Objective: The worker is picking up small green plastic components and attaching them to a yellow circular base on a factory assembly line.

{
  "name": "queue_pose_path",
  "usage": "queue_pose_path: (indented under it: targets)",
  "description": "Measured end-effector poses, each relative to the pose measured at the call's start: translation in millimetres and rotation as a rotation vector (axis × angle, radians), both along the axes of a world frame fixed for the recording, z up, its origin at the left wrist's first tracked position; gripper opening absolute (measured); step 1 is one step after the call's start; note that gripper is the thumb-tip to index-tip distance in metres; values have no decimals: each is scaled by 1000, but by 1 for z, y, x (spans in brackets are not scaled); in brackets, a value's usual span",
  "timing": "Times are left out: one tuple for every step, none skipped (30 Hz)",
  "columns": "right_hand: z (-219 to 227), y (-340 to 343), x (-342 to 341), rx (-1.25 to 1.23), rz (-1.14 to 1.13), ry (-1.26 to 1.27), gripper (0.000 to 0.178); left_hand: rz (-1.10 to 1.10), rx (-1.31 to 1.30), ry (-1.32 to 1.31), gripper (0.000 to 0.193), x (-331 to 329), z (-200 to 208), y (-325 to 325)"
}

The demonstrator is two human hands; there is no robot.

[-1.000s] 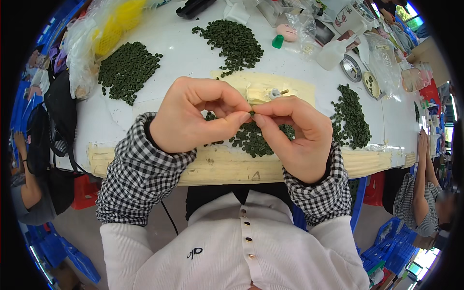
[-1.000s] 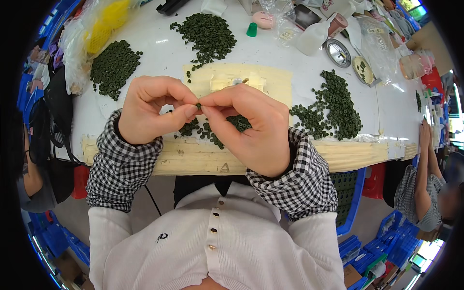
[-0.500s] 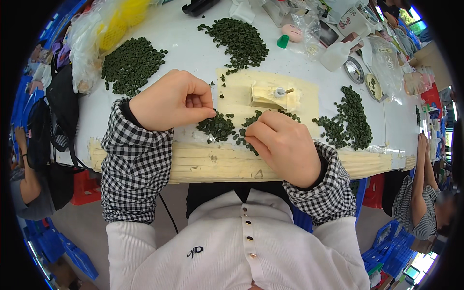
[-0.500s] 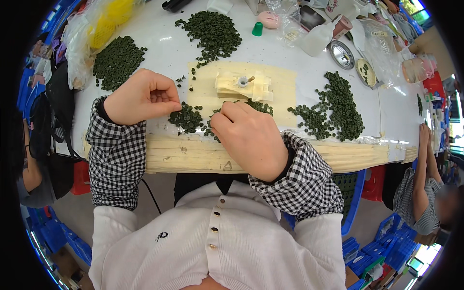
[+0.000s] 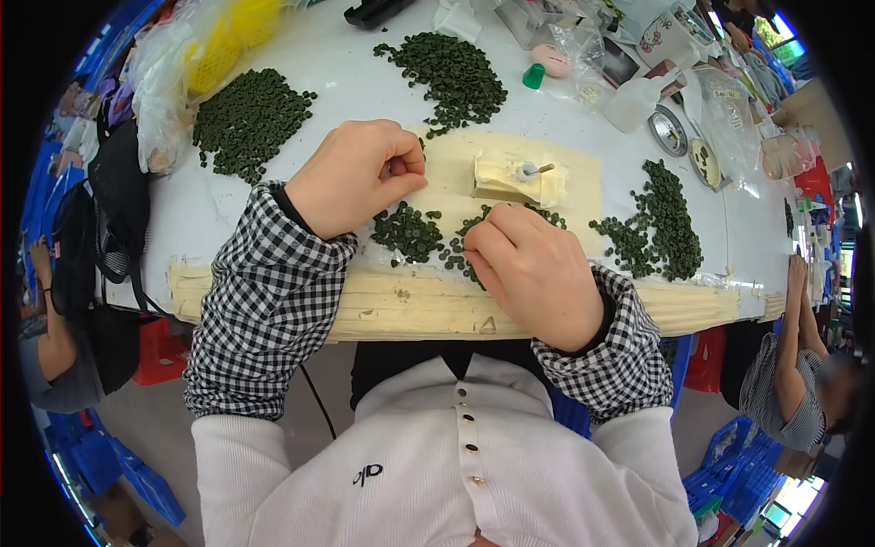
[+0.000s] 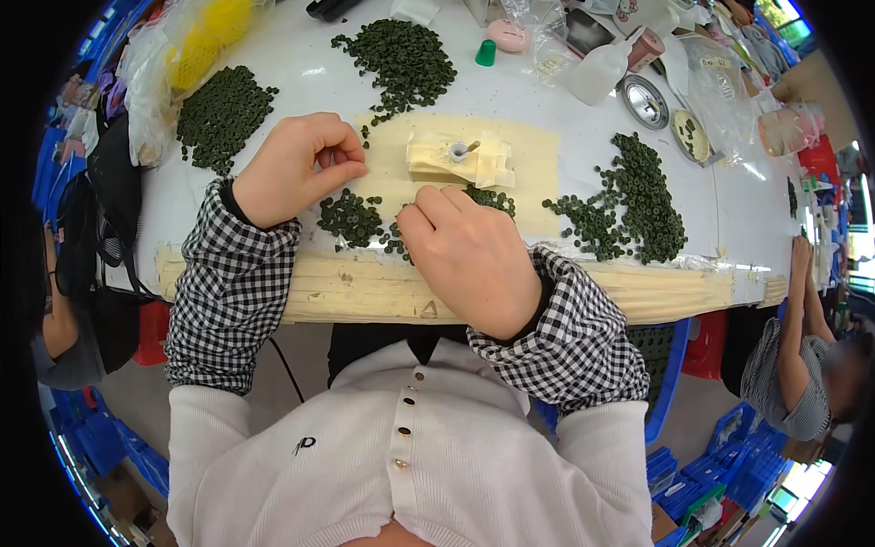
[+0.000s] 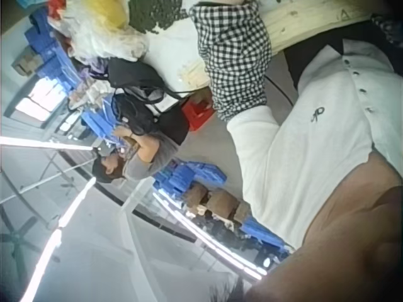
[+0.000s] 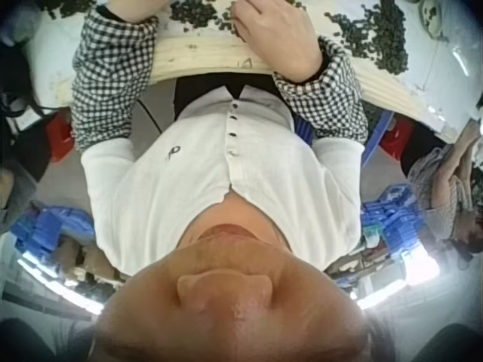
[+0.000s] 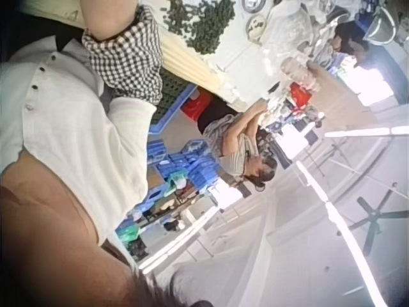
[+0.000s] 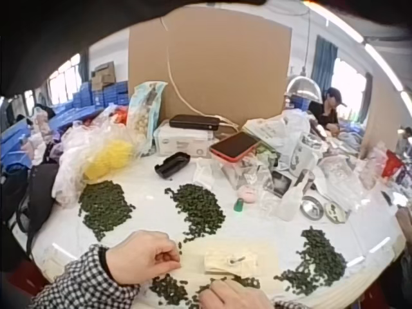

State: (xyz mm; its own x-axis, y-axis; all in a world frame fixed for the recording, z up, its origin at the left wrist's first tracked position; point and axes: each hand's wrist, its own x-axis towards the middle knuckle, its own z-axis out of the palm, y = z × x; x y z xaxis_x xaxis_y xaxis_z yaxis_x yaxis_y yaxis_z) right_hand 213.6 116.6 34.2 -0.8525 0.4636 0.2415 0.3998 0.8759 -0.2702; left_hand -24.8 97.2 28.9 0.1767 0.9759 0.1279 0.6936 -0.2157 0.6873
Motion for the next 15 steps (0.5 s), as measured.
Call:
queue_pose_path:
  targets:
    - [0,0,0,4,-6,-10,13,1,1,2,10,1,0,0]
    - [0,0,0,-4,-11,15,13,22,-47,-21,10,2,3,0]
    - [2,-1,0,-13,-16,40,13,43,-95,-44,10,4,9,-1]
    - [2,-1,0,-20,-20,65,13,65,-143,-66,10,5,14,-2]
    - [3,-1,1,-6,-21,72,12,58,-161,-147,10,5,16,-2]
    - [3,0,2,8,-21,79,11,51,-180,-229,10,6,17,-3]
    - [4,0,3,21,-18,87,11,48,-198,-309,11,6,18,-4]
    - [4,-1,4,28,-19,99,11,55,-156,-350,10,8,17,-5]
    - [4,-1,5,35,-20,111,12,62,-113,-391,10,11,14,-5]
    - [4,-2,7,42,-24,121,12,65,-71,-433,9,13,12,-6]
    - [3,-3,9,14,-22,135,12,46,-109,-451,8,13,13,-6]
    - [2,-3,11,-14,-21,149,12,26,-147,-468,8,12,15,-7]
    - [2,-3,13,-41,-21,164,12,6,-186,-485,8,12,17,-7]
    - [2,-3,14,-69,-30,183,12,9,-216,-512,9,13,18,-8]
    - [3,-3,15,-96,-39,202,12,12,-247,-539,10,14,19,-8]
